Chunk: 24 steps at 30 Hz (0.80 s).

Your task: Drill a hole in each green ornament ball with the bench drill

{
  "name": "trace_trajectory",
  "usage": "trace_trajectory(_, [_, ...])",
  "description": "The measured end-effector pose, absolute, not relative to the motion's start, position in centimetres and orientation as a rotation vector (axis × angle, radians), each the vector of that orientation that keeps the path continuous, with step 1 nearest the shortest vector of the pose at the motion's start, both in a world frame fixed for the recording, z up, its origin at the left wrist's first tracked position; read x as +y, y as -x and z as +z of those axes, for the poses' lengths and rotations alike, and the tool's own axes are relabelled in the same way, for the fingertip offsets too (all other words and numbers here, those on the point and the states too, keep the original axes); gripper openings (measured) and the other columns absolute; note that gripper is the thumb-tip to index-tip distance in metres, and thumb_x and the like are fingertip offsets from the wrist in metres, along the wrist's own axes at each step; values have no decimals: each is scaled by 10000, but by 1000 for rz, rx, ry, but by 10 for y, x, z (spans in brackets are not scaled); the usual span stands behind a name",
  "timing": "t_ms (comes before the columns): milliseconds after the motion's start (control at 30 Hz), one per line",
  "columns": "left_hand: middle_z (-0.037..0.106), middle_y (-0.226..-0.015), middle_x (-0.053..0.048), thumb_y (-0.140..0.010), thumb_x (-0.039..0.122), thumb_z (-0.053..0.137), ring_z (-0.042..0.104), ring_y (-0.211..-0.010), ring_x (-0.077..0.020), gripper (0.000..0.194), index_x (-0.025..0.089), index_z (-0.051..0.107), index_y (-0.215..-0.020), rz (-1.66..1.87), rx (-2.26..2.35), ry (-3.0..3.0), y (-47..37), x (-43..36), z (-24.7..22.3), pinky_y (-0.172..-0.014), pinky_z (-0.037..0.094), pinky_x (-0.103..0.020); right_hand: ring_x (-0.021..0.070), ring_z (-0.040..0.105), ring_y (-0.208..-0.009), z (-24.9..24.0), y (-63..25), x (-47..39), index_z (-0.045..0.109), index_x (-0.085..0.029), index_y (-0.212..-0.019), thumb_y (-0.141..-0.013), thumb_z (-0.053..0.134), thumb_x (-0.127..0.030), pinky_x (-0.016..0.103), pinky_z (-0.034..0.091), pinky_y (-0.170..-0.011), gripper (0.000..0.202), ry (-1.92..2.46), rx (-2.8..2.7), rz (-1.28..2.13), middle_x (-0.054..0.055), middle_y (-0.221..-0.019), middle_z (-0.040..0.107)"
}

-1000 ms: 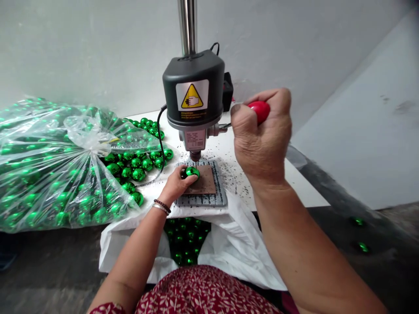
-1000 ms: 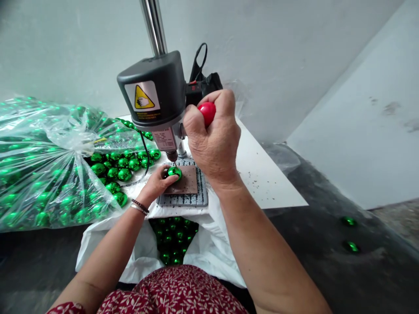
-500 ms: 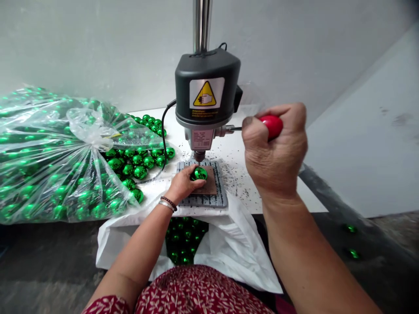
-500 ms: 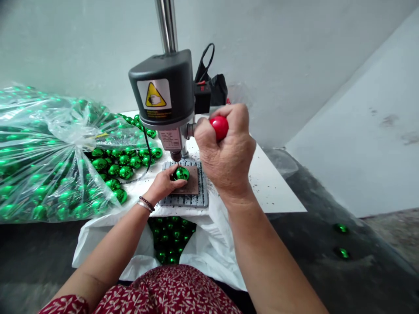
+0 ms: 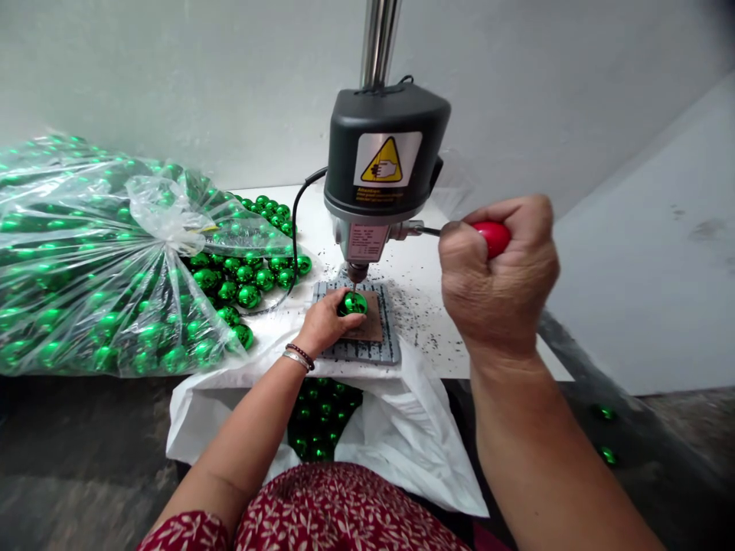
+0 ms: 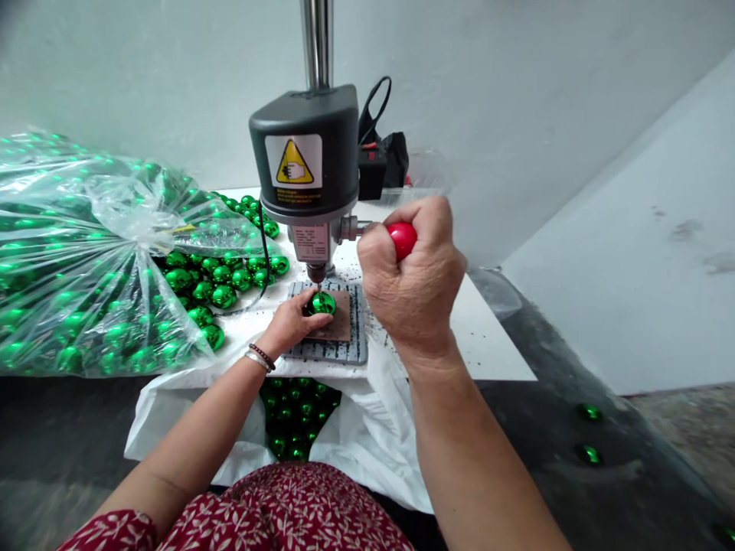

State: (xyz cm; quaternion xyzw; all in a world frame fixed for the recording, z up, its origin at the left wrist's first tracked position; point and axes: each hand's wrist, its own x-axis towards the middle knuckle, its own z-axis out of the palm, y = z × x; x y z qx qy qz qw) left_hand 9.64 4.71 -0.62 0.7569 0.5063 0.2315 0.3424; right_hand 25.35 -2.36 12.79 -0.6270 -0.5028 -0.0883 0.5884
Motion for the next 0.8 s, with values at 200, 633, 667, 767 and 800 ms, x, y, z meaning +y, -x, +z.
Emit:
trace_trajectory(200, [774, -1148, -101, -820, 330, 773, 714, -1061, -264, 581, 156, 644, -1360, 602, 1378, -1948, -98, 41, -1, -973, 540, -355, 79, 457, -631, 131, -254, -21, 442, -219, -832, -837, 493, -297, 261, 447, -667, 94, 1450, -1170, -212, -36, -712, 515])
trace_trajectory(633, [776, -1108, -71, -830, 340, 761, 704, -1015, -241, 550, 179, 639, -1342, 605, 1356, -1939, -97, 40, -4, -914, 529, -320, 74, 463, -640, 111, -255, -24, 470, -227, -849, -854, 535, -331, 226, 436, -628, 123, 1411, -1153, -323, -31, -737, 520])
trace_trajectory(667, [775, -1117, -70, -827, 340, 763, 703, -1024, -240, 543, 184, 643, -1333, 610, 1359, -1941, -97, 40, -4, -919, 528, -319, 73, 462, -635, 109, -255, -25, 468, -228, -841, -853, 539, -334, 225, 435, -626, 128, 1408, -1151, -319, -33, -730, 514])
trace_trajectory(767, [768, -1152, -71, -814, 335, 774, 700, -1044, -237, 524, 191, 656, -1304, 635, 1369, -1953, -97, 40, -5, -934, 526, -315, 73, 457, -621, 105, -253, -27, 477, -229, -827, -840, 554, -358, 226, 430, -610, 151, 1400, -1135, -301, -32, -715, 508])
trace_trajectory(800, [768, -1152, -69, -813, 333, 774, 700, -1039, -235, 512, 194, 660, -1293, 641, 1366, -1956, -97, 40, -5, -931, 528, -314, 74, 456, -619, 103, -252, -27, 484, -227, -826, -835, 556, -366, 227, 427, -603, 157, 1395, -1121, -303, -30, -713, 511])
